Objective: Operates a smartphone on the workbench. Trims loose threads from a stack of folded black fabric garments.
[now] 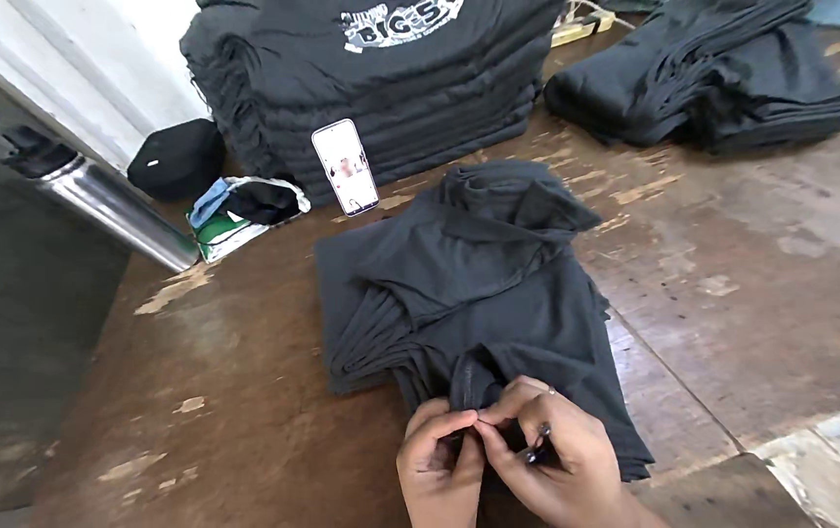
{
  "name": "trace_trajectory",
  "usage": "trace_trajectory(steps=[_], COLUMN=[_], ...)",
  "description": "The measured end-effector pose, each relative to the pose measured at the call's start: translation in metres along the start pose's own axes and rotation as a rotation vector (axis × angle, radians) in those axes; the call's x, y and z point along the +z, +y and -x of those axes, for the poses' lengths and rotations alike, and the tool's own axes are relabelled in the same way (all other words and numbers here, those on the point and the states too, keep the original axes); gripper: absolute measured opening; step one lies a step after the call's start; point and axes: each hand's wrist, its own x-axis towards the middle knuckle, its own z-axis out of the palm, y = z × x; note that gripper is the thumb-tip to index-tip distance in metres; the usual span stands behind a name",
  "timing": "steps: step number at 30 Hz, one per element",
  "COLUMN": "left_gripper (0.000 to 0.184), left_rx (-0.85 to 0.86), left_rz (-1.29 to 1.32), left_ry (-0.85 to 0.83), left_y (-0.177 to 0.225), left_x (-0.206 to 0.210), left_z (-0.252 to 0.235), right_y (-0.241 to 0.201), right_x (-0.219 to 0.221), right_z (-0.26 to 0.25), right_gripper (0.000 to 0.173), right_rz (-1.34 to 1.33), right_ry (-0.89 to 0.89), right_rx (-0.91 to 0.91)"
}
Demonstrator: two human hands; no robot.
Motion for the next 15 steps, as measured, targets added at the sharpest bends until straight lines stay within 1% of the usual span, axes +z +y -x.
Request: trace_trajectory(steps=[3, 6, 8, 11, 12, 14, 15], left_gripper=[0.027, 0.022, 0.020, 0.011, 0.011, 0.012, 0.012], left_rx=[0.005, 0.018, 0.007, -0.042, -0.046, -0.050, -0.054], left_rz=[-0.017, -0.019, 0.008, 0.027, 0.039, 0.088, 0.128], left_ry=[0.031, 0.038, 0.041, 0.069, 0.077, 0.085, 0.082], left_y=[0.000, -0.001, 0.000, 0.003, 0.003, 0.002, 0.002], left_x=[0.001, 0.000, 0.000, -0.001, -0.002, -0.003, -0.004], left_z=[0.000, -0.001, -0.001, -0.002, -0.002, -0.002, -0.003], right_y=[-0.004, -0.007, -0.007, 0.000, 0.003, 0.010, 0.014], right_x=[0.004, 0.004, 0.000, -0.014, -0.020, -0.030, -0.033], right_z=[0.003, 0.004, 0.003, 0.000, 0.000, 0.000, 0.001], right_gripper=[0.018, 0.017, 0.017, 0.016, 0.019, 0.037, 0.041], right_rz=[0.054, 0.030, -0.004, -0.028, 0.024, 0.179, 0.268], right_ry=[-0.026, -0.070, -0.093, -0.172, -0.210, -0.273, -0.299], right_rx=[-0.051, -0.110, -0.095, -0.010, 0.021, 0.063, 0.066])
